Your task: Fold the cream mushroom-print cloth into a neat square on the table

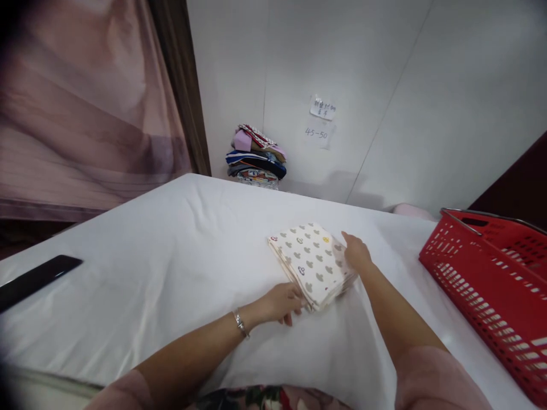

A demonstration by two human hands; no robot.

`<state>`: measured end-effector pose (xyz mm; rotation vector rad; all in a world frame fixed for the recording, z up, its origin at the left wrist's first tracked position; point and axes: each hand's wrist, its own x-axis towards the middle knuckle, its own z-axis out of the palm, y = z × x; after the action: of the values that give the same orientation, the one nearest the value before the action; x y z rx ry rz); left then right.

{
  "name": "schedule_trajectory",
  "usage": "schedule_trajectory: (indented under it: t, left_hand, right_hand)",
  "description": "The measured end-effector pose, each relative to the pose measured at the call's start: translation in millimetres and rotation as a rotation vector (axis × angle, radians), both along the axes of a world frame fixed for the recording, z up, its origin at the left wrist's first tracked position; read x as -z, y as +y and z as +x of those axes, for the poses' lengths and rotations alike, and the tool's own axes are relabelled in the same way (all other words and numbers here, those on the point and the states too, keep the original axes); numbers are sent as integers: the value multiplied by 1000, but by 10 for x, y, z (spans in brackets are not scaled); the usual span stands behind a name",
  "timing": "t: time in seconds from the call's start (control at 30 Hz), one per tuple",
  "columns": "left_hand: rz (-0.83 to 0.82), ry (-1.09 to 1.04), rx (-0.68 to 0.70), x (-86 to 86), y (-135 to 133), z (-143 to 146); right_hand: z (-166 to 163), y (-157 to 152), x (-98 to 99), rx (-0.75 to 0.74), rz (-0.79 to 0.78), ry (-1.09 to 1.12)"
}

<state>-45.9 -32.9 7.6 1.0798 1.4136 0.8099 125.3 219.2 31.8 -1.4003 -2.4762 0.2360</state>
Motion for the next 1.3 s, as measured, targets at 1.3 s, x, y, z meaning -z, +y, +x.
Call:
schedule_trajectory:
  t: [1.3]
  left_hand:
    - [347,913,-418,84,817,-1168]
  right_hand:
    - [-237,-1710,393,-423,141,-141]
